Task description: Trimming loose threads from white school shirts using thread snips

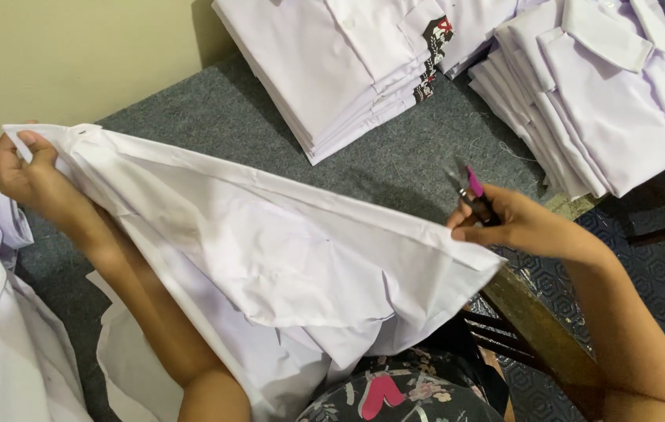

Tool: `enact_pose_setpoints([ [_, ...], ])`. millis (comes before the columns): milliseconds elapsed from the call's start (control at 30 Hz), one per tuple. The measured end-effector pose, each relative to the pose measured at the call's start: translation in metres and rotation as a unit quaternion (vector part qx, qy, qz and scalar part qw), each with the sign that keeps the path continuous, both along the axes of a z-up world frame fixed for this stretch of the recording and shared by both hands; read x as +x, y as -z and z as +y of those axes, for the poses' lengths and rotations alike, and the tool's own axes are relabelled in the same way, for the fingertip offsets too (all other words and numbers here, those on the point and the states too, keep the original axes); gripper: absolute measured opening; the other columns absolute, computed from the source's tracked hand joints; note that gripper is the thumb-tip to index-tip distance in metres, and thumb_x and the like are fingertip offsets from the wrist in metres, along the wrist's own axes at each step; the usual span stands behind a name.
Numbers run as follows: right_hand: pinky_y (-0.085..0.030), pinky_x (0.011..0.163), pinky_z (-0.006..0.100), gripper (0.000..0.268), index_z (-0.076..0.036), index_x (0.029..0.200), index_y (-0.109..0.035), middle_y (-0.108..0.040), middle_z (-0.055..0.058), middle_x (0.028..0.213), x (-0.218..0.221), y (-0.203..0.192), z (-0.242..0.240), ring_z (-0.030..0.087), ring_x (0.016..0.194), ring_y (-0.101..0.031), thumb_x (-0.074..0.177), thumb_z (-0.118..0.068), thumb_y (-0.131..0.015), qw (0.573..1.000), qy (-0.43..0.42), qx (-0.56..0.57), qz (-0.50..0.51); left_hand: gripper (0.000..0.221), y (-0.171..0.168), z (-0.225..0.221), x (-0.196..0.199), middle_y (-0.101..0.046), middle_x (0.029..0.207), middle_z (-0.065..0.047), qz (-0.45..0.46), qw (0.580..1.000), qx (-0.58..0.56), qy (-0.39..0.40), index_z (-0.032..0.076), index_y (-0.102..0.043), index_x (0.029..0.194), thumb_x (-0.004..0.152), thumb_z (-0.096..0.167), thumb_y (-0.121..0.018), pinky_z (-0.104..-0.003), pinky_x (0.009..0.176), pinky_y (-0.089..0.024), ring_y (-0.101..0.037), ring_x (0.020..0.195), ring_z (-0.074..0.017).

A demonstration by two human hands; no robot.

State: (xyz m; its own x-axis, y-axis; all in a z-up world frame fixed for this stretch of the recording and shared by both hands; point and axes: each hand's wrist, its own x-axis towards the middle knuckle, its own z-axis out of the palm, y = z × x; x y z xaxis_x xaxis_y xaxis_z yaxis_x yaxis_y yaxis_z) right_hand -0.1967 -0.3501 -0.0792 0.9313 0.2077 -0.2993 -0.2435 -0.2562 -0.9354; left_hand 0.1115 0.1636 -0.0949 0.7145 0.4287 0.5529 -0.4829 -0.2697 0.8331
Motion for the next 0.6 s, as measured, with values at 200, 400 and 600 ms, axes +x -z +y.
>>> enact_pose_setpoints([
  [200, -0.043, 0.049, 0.022, 0.019, -0.006, 0.113, -0.061, -0.063, 0.006, 0.085, -0.005, -0.011, -0.029, 0.012, 0.057, -0.050, 0.096, -0.005, -0.069, 0.971, 0.145, -0.191, 0.001, 0.008, 0.024, 0.008, 0.028, -0.062, 0.089, -0.004, -0.049, 0.988, 0.133, 0.054, 0.003, -0.070, 0.100, 0.105, 0.008, -0.072, -0.032, 0.069, -0.043, -0.055, 0.081, -0.0170],
  [400, -0.049, 0.085, 0.030, 0.023, -0.006, 0.101, -0.049, -0.073, 0.009, 0.108, 0.005, 0.013, -0.064, 0.014, 0.098, -0.061, 0.095, -0.006, -0.071, 0.958, 0.216, -0.187, -0.012, 0.033, -0.003, -0.047, 0.002, -0.065, 0.098, -0.010, -0.074, 0.965, 0.215, 0.130, -0.001, -0.066, 0.109, 0.115, 0.031, -0.063, -0.036, 0.079, -0.048, -0.060, 0.089, -0.0225],
  [600, -0.051, 0.091, 0.037, 0.021, 0.000, 0.108, -0.065, -0.075, 0.008, 0.114, 0.014, -0.003, -0.038, 0.021, 0.104, -0.067, 0.093, -0.012, -0.074, 0.931, 0.228, -0.284, 0.026, 0.029, -0.010, -0.059, -0.010, -0.068, 0.090, -0.004, -0.022, 0.961, 0.259, 0.097, 0.004, -0.068, 0.104, 0.113, 0.031, -0.063, -0.035, 0.070, -0.048, -0.062, 0.081, -0.0185],
])
